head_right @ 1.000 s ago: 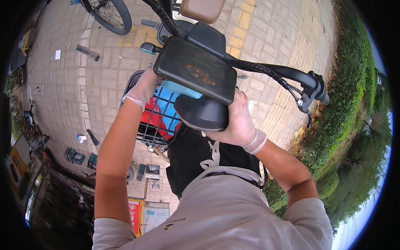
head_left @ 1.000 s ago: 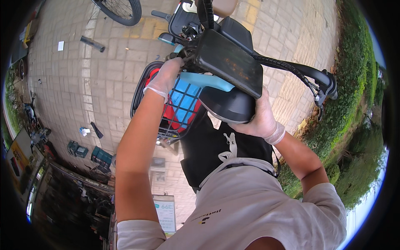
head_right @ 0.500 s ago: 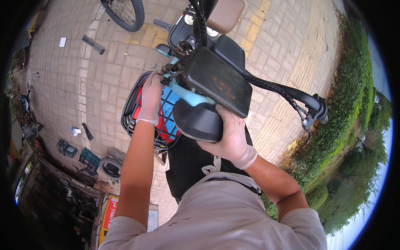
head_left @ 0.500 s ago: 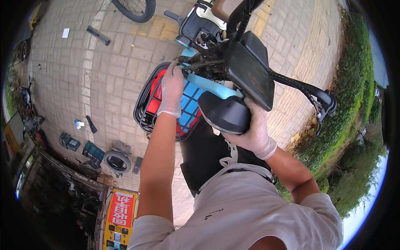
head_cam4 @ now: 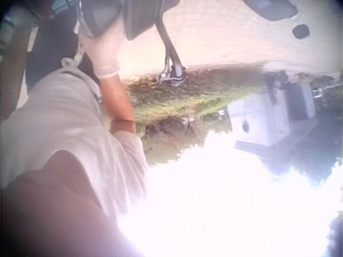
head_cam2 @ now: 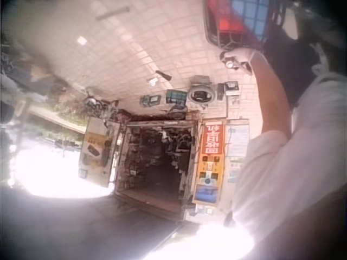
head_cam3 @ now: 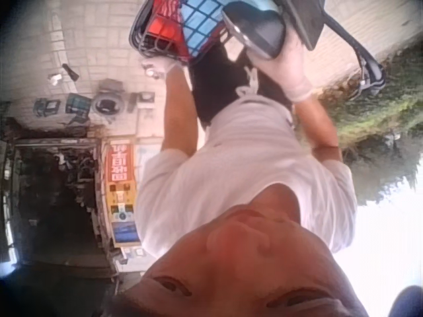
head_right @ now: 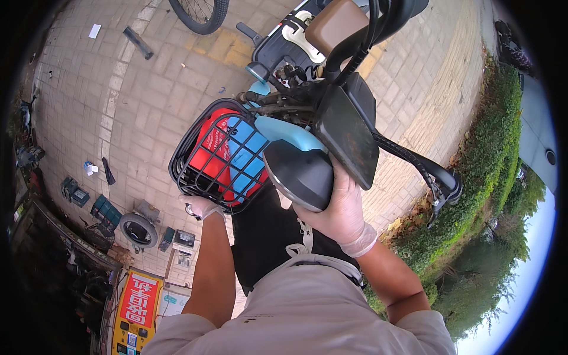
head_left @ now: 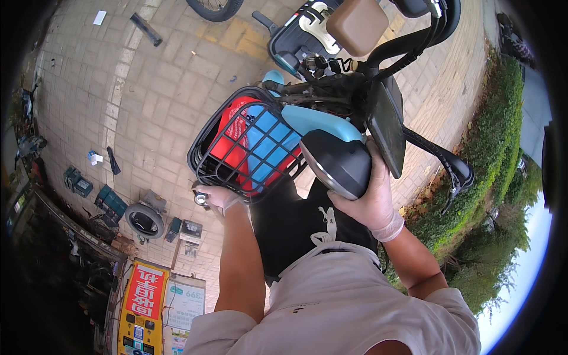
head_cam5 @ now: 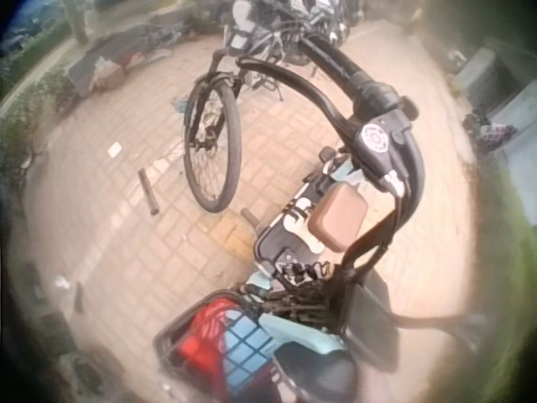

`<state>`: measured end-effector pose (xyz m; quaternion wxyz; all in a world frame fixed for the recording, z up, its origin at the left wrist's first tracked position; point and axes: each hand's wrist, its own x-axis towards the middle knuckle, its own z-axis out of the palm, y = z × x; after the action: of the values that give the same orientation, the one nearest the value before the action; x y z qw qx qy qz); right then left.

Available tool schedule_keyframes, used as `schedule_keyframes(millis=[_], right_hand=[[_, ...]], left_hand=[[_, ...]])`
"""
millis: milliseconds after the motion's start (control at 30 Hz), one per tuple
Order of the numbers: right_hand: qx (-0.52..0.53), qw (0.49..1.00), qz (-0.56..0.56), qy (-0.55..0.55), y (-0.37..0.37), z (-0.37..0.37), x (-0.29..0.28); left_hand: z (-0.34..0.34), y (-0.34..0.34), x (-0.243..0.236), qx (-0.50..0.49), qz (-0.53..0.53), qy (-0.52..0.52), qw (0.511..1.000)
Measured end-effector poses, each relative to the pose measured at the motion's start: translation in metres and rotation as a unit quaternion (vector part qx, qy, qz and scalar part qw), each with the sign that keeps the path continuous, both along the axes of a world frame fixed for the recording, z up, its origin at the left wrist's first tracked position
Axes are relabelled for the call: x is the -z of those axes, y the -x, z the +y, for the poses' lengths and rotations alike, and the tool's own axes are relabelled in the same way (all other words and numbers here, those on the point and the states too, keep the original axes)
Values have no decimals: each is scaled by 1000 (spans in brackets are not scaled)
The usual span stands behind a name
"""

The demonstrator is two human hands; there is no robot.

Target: The person repairs an electric scooter by connecting wires and securing the front cover. They use a screwdriver to tighten screws and ensure the components are properly aligned.

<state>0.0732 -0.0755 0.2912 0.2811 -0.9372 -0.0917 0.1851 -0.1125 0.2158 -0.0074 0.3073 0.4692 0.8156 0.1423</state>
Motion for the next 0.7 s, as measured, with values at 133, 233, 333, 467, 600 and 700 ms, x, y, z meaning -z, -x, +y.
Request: schedule_keyframes(millis=[133, 233, 333, 467, 600, 700], right_hand=[[16, 999, -28, -42, 1, 4, 8], [1, 1000, -2, -12, 0, 5, 10], [12, 999, 2, -30, -4, 5, 12], [31, 998, 15, -44, -7, 8, 14], [47, 998, 21, -40, -10, 13, 18], [93, 991, 67, -62, -14, 16, 25]], left_hand=[[-1, -15, 1, -10, 55, -28, 998], [-1, -23, -4, -16, 69, 29, 997], [-1, -30, -9, -21, 21, 20, 999], [-4, -42, -19, -33, -71, -29, 997], [-3, -50, -30, -55, -48, -7, 997], [-2, -51, -31, -68, -50, 13, 996]])
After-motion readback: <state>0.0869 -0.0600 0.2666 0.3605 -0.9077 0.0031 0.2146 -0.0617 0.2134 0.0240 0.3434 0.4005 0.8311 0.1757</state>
